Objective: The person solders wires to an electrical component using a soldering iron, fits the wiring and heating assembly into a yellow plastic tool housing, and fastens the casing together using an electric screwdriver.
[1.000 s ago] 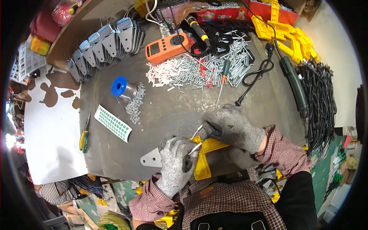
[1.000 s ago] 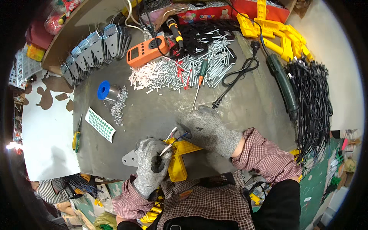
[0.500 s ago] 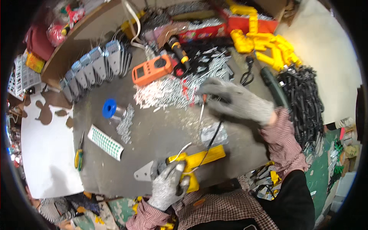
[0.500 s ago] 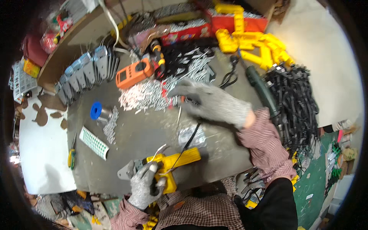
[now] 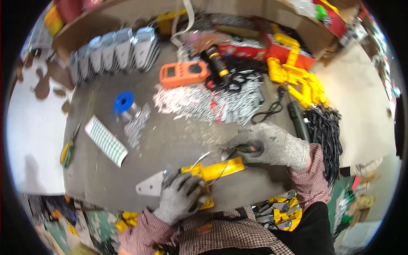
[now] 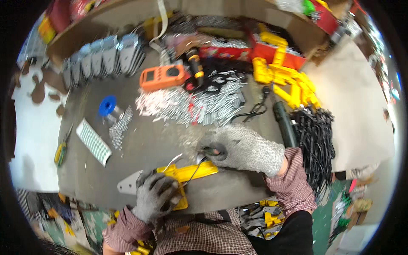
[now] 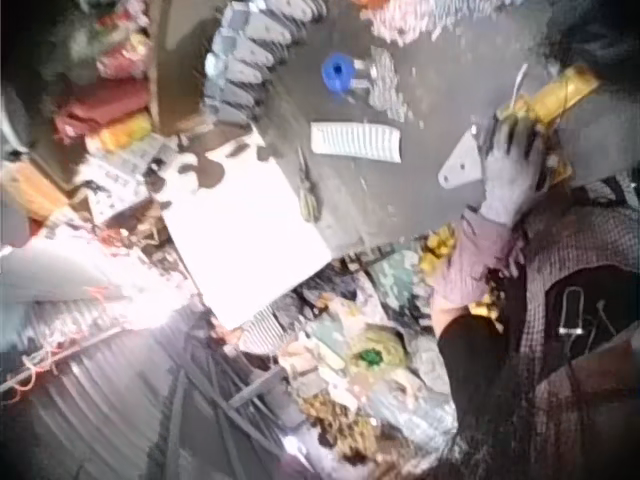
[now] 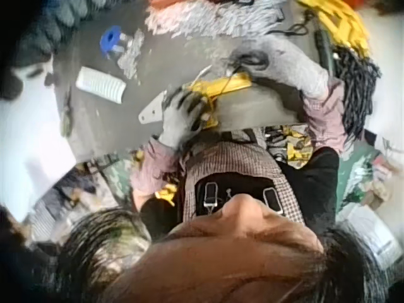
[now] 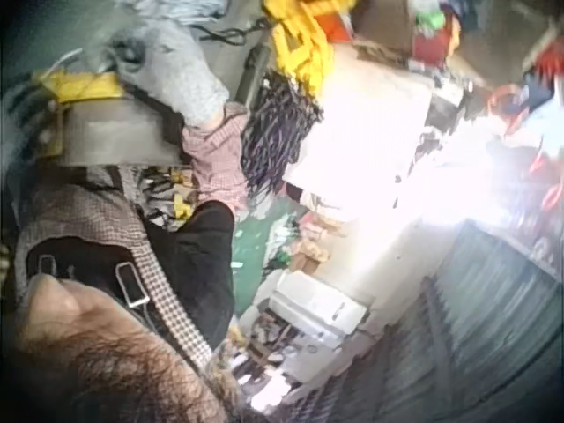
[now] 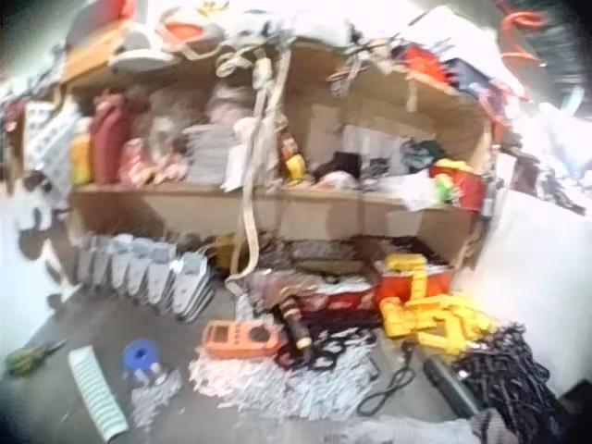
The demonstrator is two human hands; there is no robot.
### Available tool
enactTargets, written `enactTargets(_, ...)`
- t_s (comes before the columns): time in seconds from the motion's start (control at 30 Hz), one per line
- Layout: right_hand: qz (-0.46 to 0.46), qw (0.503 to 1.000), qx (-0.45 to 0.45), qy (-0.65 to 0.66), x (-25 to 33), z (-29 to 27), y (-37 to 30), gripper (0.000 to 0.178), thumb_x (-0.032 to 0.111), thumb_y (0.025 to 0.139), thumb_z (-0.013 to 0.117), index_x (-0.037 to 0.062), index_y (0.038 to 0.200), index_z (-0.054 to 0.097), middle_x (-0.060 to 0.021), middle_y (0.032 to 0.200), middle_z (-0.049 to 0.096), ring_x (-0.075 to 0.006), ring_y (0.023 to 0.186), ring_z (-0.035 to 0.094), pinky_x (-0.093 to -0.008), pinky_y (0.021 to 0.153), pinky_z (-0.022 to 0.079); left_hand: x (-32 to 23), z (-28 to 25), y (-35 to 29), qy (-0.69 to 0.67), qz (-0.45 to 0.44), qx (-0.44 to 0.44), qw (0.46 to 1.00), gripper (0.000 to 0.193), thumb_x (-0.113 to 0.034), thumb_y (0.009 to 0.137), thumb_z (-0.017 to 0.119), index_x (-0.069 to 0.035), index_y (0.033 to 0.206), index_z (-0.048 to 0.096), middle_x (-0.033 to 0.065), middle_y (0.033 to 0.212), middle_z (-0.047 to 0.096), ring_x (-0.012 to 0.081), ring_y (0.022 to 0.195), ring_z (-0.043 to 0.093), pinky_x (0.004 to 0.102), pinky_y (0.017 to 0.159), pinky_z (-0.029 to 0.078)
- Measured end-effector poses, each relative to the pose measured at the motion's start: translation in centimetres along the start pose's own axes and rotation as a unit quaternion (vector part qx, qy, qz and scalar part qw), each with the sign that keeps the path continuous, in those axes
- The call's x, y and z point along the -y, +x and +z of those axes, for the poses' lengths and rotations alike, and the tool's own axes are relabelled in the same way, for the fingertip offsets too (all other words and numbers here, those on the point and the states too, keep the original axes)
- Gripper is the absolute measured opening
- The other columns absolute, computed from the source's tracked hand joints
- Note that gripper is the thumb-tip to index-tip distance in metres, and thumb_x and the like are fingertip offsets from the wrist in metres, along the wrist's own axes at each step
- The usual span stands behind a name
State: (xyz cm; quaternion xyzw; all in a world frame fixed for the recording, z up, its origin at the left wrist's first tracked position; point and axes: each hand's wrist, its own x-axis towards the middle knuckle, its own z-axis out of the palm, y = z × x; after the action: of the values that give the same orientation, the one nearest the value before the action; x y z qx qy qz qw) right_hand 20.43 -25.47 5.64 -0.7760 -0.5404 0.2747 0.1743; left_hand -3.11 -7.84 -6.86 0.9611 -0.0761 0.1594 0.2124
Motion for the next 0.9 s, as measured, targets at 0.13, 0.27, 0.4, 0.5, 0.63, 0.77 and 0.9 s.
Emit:
enactTargets(0.13, -0.104, 0.965, -0.208, 0.119, 2.9, 2.5, 1.3, 0.015, 0.005, 0.077, 0.077, 0.0056, 0.091, 0.072, -0.0113, 0.084, 0.072, -0.0253, 0.073, 0.071, -0.0345, 0.068, 0.056, 0.8, 1.1, -1.9, -0.004, -0.016, 0.013, 1.000, 0.037, -0.028, 0.076, 0.072, -0.010, 0.107, 0.066, 0.0054, 0.119, 0.062, 0.0258, 0.113, 0.055, 0.0511, 0.101, 0.042)
enactTargets(0.27, -0.108, 0.951, -0.207, 0.202, 2.9, 6.8, 0.9, 0.017, 0.014, 0.074, 0.085, 0.0075, 0.079, 0.070, -0.0075, 0.076, 0.070, -0.0213, 0.067, 0.069, -0.0302, 0.060, 0.053, 0.5, 0.3, -1.7, 0.045, 0.048, 0.019, 0.998, 0.036, -0.027, 0.088, 0.059, -0.009, 0.119, 0.062, 0.0140, 0.124, 0.060, 0.0295, 0.123, 0.052, 0.0520, 0.108, 0.037)
enactTargets(0.4, -0.109, 0.970, -0.150, 0.158, 3.0, 8.8, 2.6, 0.020, 0.014, 0.079, 0.082, 0.0076, 0.090, 0.067, -0.0073, 0.080, 0.068, -0.0231, 0.069, 0.068, -0.0327, 0.063, 0.054, 0.6, 0.8, -2.0, 0.010, 0.042, -0.008, 0.999, 0.041, -0.027, 0.083, 0.067, -0.002, 0.116, 0.065, 0.0129, 0.117, 0.064, 0.0297, 0.117, 0.057, 0.0473, 0.100, 0.046)
enactTargets(0.5, -0.120, 0.974, -0.137, 0.139, 2.5, 9.3, 2.9, 0.019, 0.015, 0.081, 0.080, 0.0074, 0.090, 0.066, -0.0085, 0.081, 0.068, -0.0240, 0.071, 0.068, -0.0331, 0.063, 0.054, 0.7, 0.6, -1.7, 0.033, 0.064, 0.005, 0.997, 0.042, -0.028, 0.083, 0.067, -0.002, 0.116, 0.065, 0.0136, 0.117, 0.064, 0.0308, 0.116, 0.058, 0.0470, 0.099, 0.048)
enactTargets(0.63, -0.114, 0.981, -0.110, 0.112, 3.2, 8.8, 3.1, 0.018, 0.017, 0.082, 0.078, 0.0091, 0.092, 0.065, -0.0088, 0.081, 0.066, -0.0264, 0.073, 0.068, -0.0345, 0.065, 0.054, 0.8, 0.5, -1.3, 0.050, 0.075, 0.013, 0.996, 0.042, -0.029, 0.082, 0.067, -0.002, 0.114, 0.065, 0.0133, 0.115, 0.064, 0.0307, 0.116, 0.058, 0.0473, 0.099, 0.048)
enactTargets(0.77, -0.142, 0.985, -0.062, 0.076, 2.9, 9.5, 4.3, 0.017, 0.021, 0.082, 0.072, 0.0117, 0.092, 0.062, -0.0086, 0.077, 0.063, -0.0303, 0.075, 0.065, -0.0398, 0.068, 0.052, 0.8, 0.3, -1.2, -0.008, 0.021, -0.015, 1.000, 0.037, -0.026, 0.078, 0.071, -0.003, 0.106, 0.065, 0.0134, 0.112, 0.062, 0.0300, 0.110, 0.058, 0.0460, 0.094, 0.050)
enactTargets(0.9, -0.104, 0.976, -0.069, 0.180, 1.0, 12.0, 5.4, 0.019, 0.024, 0.081, 0.069, 0.0110, 0.095, 0.064, -0.0105, 0.079, 0.064, -0.0320, 0.081, 0.065, -0.0416, 0.069, 0.051, 0.0, -5.0, 2.0, -0.231, -0.085, -0.156, 0.956, 0.048, -0.025, 0.070, 0.070, -0.006, 0.113, 0.059, 0.0139, 0.117, 0.056, 0.0338, 0.116, 0.053, 0.0527, 0.100, 0.042)
